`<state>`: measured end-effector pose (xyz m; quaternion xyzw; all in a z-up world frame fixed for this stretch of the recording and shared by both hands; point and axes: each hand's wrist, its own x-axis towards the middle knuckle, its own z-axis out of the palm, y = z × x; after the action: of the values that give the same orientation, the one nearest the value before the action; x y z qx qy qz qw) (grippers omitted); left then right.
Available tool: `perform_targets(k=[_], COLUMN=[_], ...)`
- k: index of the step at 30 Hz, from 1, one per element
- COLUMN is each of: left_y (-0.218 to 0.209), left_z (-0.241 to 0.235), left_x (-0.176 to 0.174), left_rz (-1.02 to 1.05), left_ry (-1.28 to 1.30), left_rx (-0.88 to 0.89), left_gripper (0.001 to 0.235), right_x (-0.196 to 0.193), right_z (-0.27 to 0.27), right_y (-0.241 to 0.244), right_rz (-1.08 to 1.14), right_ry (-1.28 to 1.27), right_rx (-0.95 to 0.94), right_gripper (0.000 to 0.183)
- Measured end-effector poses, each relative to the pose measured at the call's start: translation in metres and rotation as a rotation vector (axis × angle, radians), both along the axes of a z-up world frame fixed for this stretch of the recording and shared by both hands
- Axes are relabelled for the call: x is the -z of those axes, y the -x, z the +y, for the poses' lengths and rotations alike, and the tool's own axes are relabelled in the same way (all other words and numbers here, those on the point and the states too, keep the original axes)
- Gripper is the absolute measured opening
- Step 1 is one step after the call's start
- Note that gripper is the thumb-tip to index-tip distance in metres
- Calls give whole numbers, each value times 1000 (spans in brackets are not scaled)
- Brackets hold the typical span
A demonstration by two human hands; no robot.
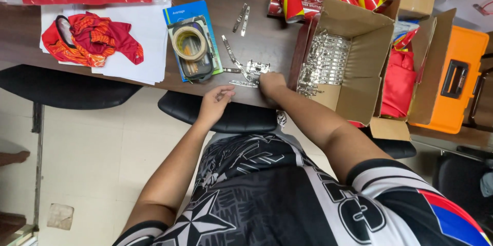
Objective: The person opens an orange toolbox and then sorts numerous small metal hooks from a cardboard box onto a table. They pick up the hooks one by one, arrange them, and finally place a bundle of them into a red cloth pouch.
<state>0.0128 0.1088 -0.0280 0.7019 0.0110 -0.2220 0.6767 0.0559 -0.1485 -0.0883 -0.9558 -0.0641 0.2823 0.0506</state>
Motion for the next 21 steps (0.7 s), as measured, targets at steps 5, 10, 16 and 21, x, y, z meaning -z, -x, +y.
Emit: perform_targets(k=[5,10,16,21], left_y=[2,-4,-16,-45], left_z=[8,5,-12,-44], left_x=[9,9,11,-9], left_rz=[58,79,25,-62], left_ry=[31,57,100,61], left_rx=[11,49,124,155], left_gripper=[27,27,26,24], right_x=[-20,15,-64,-166], right_z=[10,1,8,-9], right_y=[2,1,6,27], right_rz=[80,51,113,-62], right_ry=[111,55,26,-273], right_rx=[-83,1,170,373], right_gripper=[26,22,24,19])
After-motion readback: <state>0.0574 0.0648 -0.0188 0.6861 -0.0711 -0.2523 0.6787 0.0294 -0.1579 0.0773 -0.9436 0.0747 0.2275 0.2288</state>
